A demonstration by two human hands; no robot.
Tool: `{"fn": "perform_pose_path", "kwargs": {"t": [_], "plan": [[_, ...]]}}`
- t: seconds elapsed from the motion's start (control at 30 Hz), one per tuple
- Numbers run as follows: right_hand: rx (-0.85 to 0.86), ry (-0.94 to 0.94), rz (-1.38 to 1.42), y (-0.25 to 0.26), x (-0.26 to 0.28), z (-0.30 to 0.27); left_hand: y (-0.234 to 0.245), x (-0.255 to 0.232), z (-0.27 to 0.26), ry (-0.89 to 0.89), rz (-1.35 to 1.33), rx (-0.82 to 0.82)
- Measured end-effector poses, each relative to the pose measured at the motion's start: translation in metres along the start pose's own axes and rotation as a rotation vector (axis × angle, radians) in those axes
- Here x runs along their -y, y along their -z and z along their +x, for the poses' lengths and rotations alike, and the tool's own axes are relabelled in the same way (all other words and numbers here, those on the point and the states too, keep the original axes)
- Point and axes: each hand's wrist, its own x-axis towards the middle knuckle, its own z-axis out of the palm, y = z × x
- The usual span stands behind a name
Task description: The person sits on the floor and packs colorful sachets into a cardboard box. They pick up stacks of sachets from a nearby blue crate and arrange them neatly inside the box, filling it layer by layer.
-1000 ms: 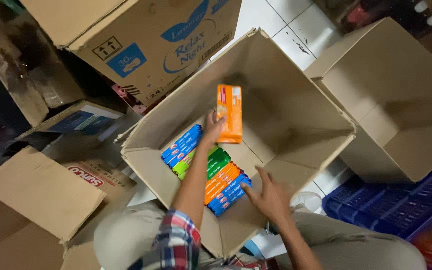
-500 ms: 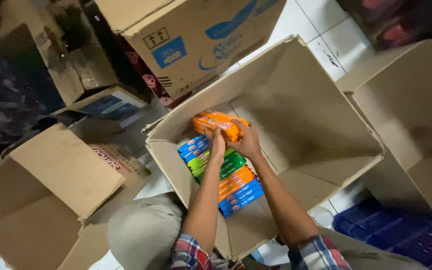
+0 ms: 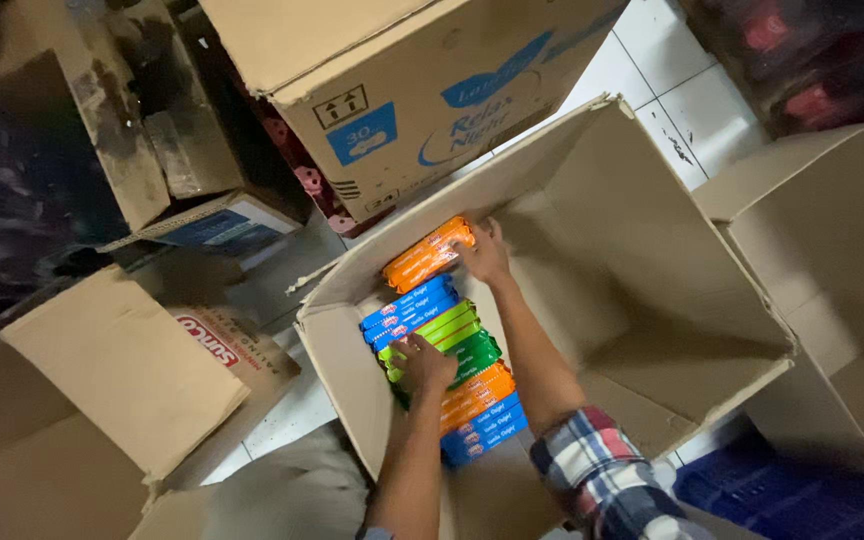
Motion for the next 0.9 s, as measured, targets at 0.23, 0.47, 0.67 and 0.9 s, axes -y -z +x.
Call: {"fn": "perform_pose_path", "kwargs": {"t": [0.23,0.47,0.67,0.9], "plan": [[0.056,-0.015,-0.033,-0.037,-0.01,0.004,0.009,-0.006,-0.01,0.039,-0.081,0.074],[0.224,-0.076,-0.001,-0.084,-0.004,-0.001,0.002,0.011,-0.009,0.048,-0.042,-0.039],[0.252,-0.106,0.072,-0.088,-0.011,-0.011,0.017,-0.007,-0.006,-0.05,0.04,-0.042],[0.237,-0.028,-0.024,-0.084,-0.015,-0.005,0.141,-0.04,-0.137,-0.396,-0.115,-1.009]]}}
